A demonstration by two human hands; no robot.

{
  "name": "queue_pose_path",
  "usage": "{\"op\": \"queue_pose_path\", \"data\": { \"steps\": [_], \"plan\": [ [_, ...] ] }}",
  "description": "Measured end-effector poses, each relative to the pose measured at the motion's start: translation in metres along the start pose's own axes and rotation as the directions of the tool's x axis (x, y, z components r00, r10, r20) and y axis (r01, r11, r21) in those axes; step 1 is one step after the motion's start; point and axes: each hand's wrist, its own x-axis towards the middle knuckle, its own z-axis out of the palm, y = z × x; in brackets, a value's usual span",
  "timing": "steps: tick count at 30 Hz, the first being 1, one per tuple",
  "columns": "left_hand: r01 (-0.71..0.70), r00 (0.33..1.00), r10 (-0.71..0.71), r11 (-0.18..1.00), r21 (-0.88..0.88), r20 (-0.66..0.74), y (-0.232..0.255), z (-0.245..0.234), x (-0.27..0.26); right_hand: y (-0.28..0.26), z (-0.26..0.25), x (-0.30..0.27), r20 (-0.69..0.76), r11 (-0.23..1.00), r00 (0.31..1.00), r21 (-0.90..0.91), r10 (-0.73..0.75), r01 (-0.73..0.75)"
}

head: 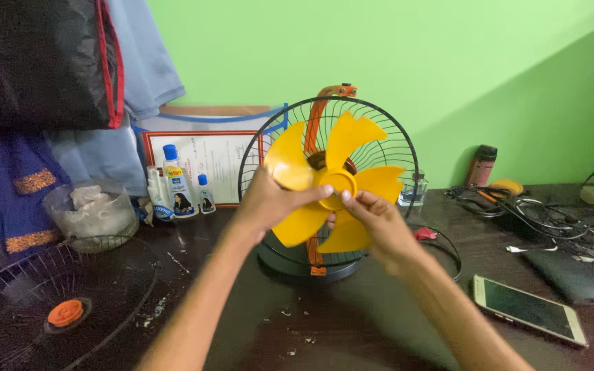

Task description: The person unplugs a table fan and removes the front grille, then unscrews the central nut to detach the fan blades. The components are placed on the table, and the person briefly handles a container of small parts.

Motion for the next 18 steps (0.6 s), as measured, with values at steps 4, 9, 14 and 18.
{"op": "queue_pose_path", "data": {
  "steps": [4, 9, 14, 18],
  "plan": [
    [-0.009, 0.989, -0.031, 0.963, 0.27, 0.147, 0.017, -0.014, 0.023, 0.029, 0.017, -0.011, 0.006, 0.944, 1.0, 0.33, 0.027, -0.027],
    [0.054, 0.994, -0.054, 0.999, 0.003, 0.096, 0.013, -0.009, 0.01, 0.006, 0.015, -0.008, 0.006, 0.996, 0.996, 0.01, -0.089, 0.089],
    [0.195, 0.974, -0.218, 0.948, -0.251, -0.068, -0.014, 0.005, -0.021, -0.036, -0.003, -0.009, -0.033, 0.828, 0.999, -0.561, -0.006, -0.013],
    [0.138, 0.99, -0.142, 0.961, -0.24, -0.003, -0.013, 0.005, -0.016, -0.033, -0.004, -0.017, -0.005, 0.868, 1.0, -0.497, -0.022, 0.017]
  ]
}}
